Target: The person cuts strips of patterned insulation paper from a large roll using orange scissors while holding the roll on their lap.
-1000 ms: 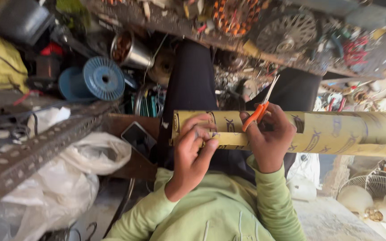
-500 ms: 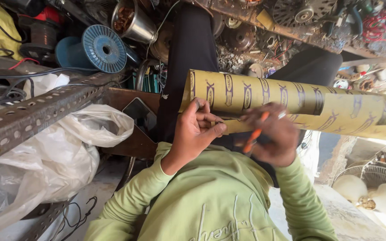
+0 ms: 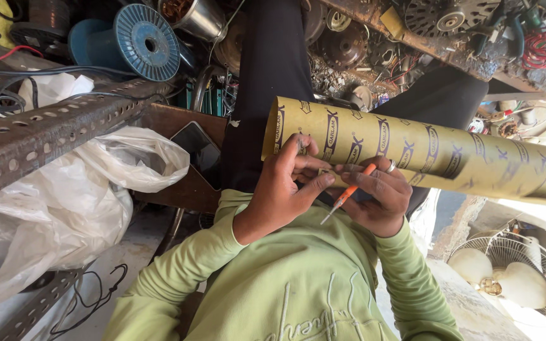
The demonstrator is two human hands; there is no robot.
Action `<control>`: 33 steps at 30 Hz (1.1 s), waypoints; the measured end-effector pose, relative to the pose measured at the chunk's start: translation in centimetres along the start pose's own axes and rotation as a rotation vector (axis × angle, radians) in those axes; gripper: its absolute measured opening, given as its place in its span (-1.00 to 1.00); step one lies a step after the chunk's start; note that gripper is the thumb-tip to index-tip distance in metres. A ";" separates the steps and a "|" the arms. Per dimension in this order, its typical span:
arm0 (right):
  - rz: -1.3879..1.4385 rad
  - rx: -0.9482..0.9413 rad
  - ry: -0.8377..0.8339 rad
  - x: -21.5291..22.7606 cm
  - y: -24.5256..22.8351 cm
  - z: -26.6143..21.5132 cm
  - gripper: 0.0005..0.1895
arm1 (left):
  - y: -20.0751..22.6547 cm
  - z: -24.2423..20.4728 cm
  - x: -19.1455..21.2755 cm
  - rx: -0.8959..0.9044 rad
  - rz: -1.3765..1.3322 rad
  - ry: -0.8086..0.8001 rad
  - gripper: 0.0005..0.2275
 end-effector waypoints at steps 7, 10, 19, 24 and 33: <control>-0.032 -0.058 0.016 0.3 0.3 -0.3 -0.54 | -0.2 -0.4 0.7 0.053 -0.022 -0.003 -0.66; 0.003 -0.057 0.029 0.4 0.3 -0.2 -0.55 | -0.9 -0.2 0.7 0.097 -0.121 -0.028 -0.70; -0.011 -0.039 -0.005 0.6 0.2 0.0 -0.56 | -1.6 -0.1 0.7 0.140 -0.221 -0.039 -0.68; -0.021 -0.052 -0.021 0.6 0.1 -0.1 -0.54 | -1.2 -0.1 0.6 0.115 -0.186 -0.033 -0.62; -0.010 -0.066 -0.035 0.5 0.1 -0.1 -0.57 | -2.5 0.1 1.2 0.243 -0.271 -0.013 -0.59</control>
Point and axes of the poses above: each hand's wrist, its own z-axis towards the middle knuckle, its own x-axis out of the back of the hand, y = z × x, the point moved 6 cm from there along z, towards the middle knuckle, and after that the axes turned 9 degrees about -z, right-handed, at the moved point
